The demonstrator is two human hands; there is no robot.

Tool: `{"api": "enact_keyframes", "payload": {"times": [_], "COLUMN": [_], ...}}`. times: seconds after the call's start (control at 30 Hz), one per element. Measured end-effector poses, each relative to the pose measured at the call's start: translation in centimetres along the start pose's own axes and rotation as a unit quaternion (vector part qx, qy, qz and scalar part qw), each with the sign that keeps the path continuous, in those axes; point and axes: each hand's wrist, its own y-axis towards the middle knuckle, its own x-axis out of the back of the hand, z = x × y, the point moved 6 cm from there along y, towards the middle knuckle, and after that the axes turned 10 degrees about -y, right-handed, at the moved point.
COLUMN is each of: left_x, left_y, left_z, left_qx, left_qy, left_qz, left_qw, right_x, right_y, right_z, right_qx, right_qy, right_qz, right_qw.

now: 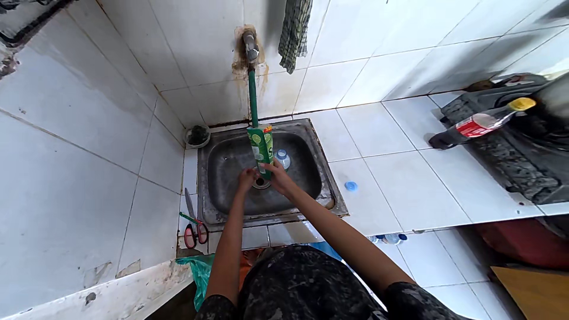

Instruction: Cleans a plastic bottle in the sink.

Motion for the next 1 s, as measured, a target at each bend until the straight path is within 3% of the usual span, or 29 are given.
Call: {"api": "enact_keyframes", "payload": {"times": [0.3,0.43,0.57,0.67,0.83,0.9,1.0], "left_x": [-0.2,-1.0,-2.8,-3.3,-3.9,-4.8,-6.6], "left_y": [1.1,0.7,1.6,2.3,1.5,1.5,1.6], "left_z": [-0.6,-3.6,-5.8,-7.3,-8.1,-7.4,-6.1], "left_qx": [-0.018,-0.024,0.005,0.027,-0.004,-0.032,-0.104], "left_qy": [0.002,0.122,0.192,0.28,0.475,0.444,0.286], "left_qz": [-0.005,0.01,0.07,0.082,0.12,0.155,0.212], "left_qw": [1.0,0.992,0.979,0.956,0.872,0.882,0.929], "right_x": [1.5,3.5,6.9,10.7,15.2,15.9,16.4], "right_y": [-3.2,-6.6,-7.6,-7.0,-6.5,-6.6,-6.8], "right_z": [-2.3,-1.9,1.4,3.6,5.6,6.2,6.9], "right_qx": [-0.053,-0.053,-0.006,0.039,0.055,0.061,0.065], "right_qy": [-0.016,-0.068,-0.183,-0.286,-0.379,-0.401,-0.416], "right_qz": [0.007,0.023,-0.016,-0.059,-0.121,-0.134,-0.142], "right_qw": [0.998,0.996,0.983,0.956,0.916,0.904,0.896]}}
